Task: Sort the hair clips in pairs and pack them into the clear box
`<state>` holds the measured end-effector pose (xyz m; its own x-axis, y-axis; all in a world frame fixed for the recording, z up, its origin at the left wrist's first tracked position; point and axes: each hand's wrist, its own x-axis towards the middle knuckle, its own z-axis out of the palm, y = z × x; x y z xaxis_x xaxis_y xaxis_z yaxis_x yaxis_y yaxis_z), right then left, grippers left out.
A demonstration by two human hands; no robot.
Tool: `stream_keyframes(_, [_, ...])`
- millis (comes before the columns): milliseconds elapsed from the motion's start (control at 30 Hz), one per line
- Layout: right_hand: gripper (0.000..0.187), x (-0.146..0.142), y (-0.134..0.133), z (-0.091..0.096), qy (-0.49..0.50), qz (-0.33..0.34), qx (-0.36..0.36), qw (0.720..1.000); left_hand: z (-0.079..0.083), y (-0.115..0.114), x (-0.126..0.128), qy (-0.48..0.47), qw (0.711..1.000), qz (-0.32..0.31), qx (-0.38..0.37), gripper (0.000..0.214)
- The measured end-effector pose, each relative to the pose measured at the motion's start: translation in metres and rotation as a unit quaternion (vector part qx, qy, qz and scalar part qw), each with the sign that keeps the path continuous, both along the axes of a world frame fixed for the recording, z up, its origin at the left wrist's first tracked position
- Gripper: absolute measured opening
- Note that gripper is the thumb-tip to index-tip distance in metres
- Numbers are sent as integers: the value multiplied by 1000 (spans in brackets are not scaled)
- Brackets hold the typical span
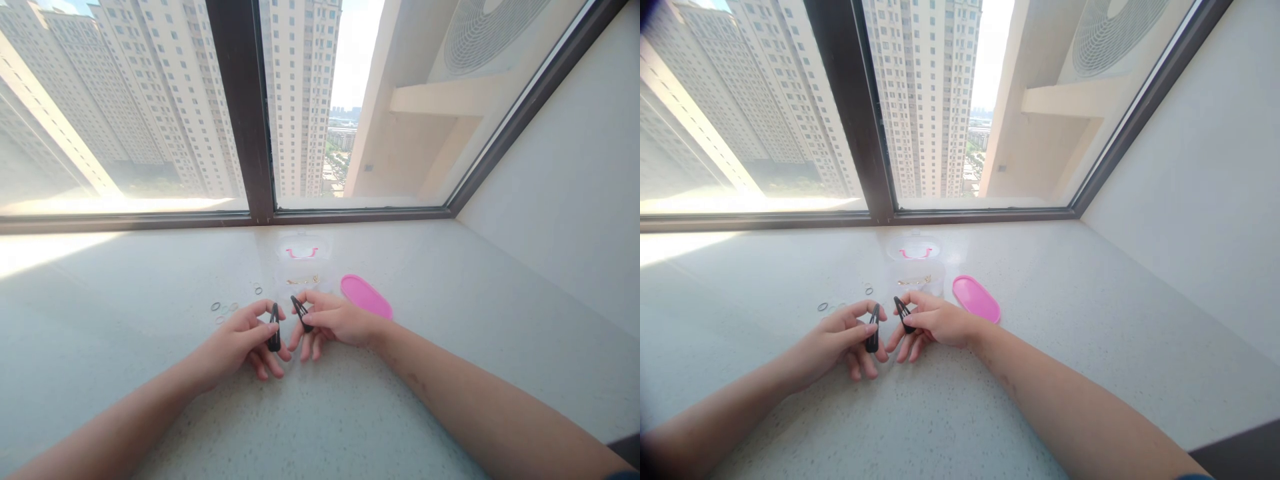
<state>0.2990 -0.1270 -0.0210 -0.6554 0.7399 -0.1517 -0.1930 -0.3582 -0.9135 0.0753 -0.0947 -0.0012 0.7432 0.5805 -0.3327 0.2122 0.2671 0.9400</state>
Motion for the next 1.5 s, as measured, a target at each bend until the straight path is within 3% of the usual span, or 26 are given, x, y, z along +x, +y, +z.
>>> stream_keyframes(400, [16, 0, -5, 6, -52, 34, 27, 998, 3, -3, 0, 11, 1000, -2, -5, 22])
stream_keyframes(733, [25, -6, -6, 7, -103, 22, 29, 994, -2, -2, 0, 7, 1000, -9, 8, 23])
stream_keyframes(1500, [23, -9, -7, 2, -99, -6, 49, 994, 3, -5, 1, 35, 998, -44, 31, 27])
